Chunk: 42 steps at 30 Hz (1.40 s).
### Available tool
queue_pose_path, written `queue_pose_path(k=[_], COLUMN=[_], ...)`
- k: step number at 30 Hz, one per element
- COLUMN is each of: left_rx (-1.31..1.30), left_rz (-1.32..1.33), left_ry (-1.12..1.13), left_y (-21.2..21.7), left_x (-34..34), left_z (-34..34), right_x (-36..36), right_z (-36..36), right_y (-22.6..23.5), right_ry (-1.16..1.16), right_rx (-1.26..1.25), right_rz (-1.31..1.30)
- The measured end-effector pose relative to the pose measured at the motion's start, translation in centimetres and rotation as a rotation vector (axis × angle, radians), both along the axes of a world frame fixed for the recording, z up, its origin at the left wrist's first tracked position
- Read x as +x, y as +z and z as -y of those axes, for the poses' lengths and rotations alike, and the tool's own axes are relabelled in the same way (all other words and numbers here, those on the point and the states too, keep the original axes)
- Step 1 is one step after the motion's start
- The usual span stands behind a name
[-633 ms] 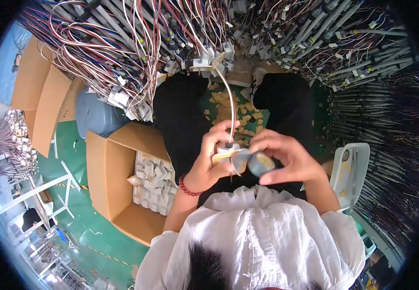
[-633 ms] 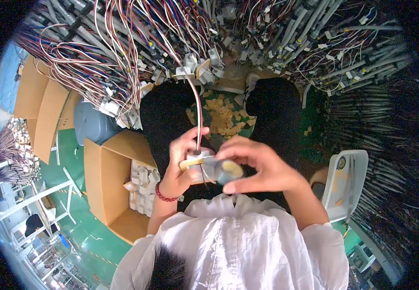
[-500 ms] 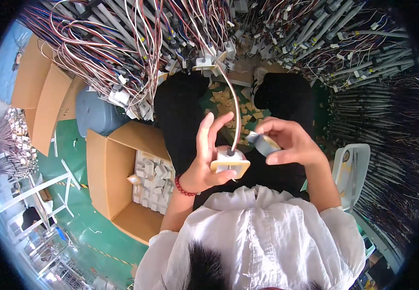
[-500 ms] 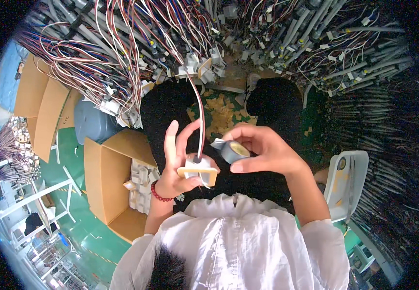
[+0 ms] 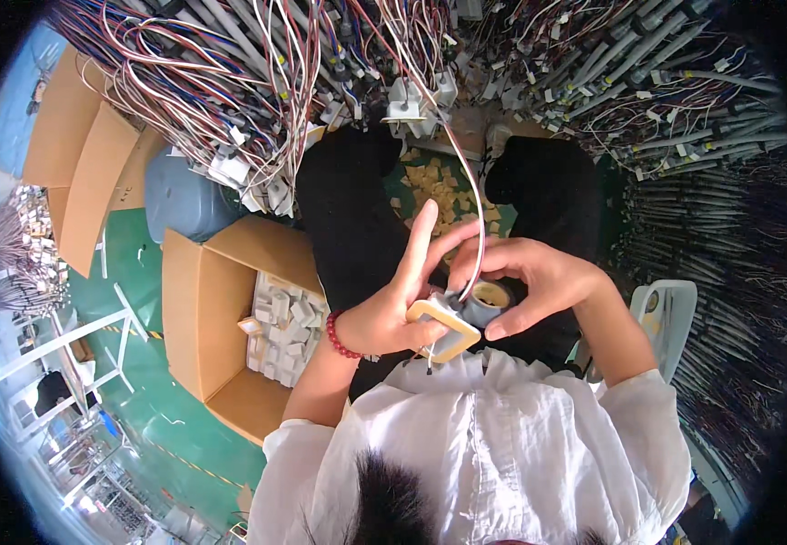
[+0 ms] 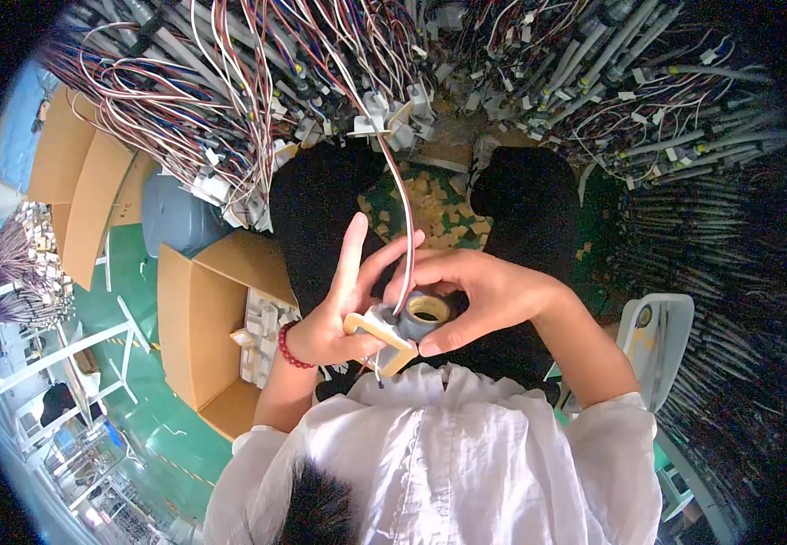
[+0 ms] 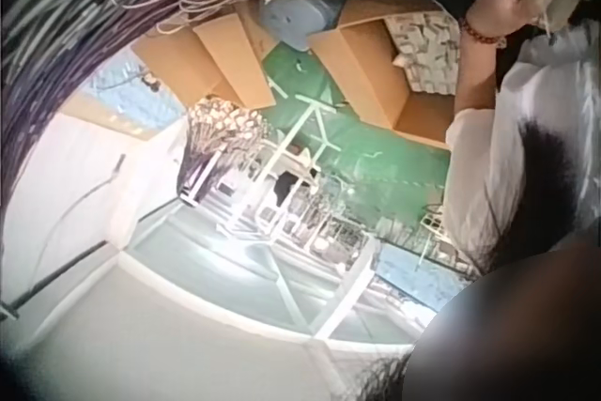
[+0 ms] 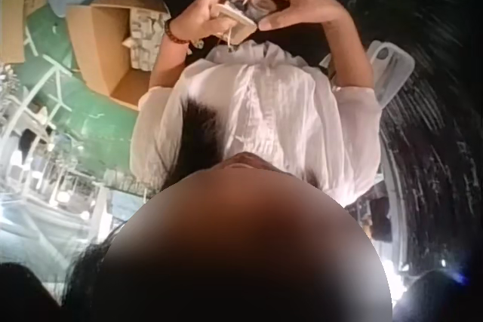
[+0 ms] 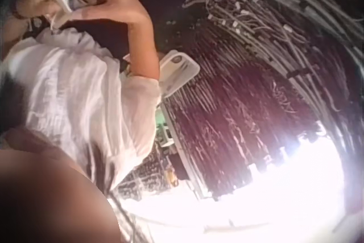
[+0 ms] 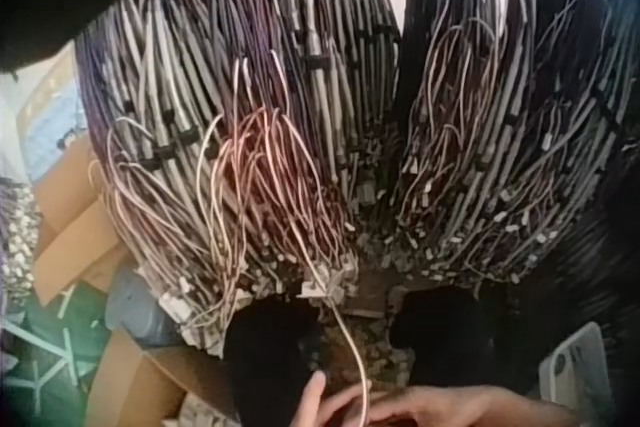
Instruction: The recorder is applying yellow adhesive tape to rectangular wire connectors as part of a wire harness assembly process.
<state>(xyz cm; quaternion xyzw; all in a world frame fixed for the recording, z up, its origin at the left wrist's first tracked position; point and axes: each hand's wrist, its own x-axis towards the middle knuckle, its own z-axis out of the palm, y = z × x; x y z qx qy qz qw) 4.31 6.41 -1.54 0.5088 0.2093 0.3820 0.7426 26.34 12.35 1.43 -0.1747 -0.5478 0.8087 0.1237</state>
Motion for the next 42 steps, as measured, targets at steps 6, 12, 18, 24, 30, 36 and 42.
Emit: queue_pose_path(k=[6, 12, 18, 24, 30, 36, 42], left_rx=[-0.118, 0.271, 0.243, 0.209, -0.021, 0.046, 1.008], left_rz=[0.051, -0.282, -0.35, -0.28, -0.195, -0.409, -0.973], left_ry=[-0.031, 0.22, 0.272, 0.306, 0.295, 0.464, 0.626], left_y=[-0.5, -1.1, 0.1, 1.4, 1.3, 2.1, 3.6], left_x=[-0.4, -0.4, -1.3, -1.9, -1.9, -0.8, -1.3], left_z=[-0.3, 0.4, 1.4, 1.9, 1.9, 2.2, 1.1], right_x=[-0.2, 0.1, -0.1, -0.3, 0.8, 0.9, 0.4], right_z=[0.3, 0.6, 1.3, 1.1, 1.1, 0.7, 1.6], right_y=[-1.3, -2.0, -0.9, 1.0, 2.3, 0.9, -0.6], right_ry=[0.09, 0.061, -0.107, -0.151, -0.054, 0.008, -0.193], right_rx=[0.008, 0.018, -0.089, -0.037, 0.46, 0.102, -0.362], right_rz=[-0.043, -0.128, 0.029, 0.061, -0.029, -0.121, -0.004])
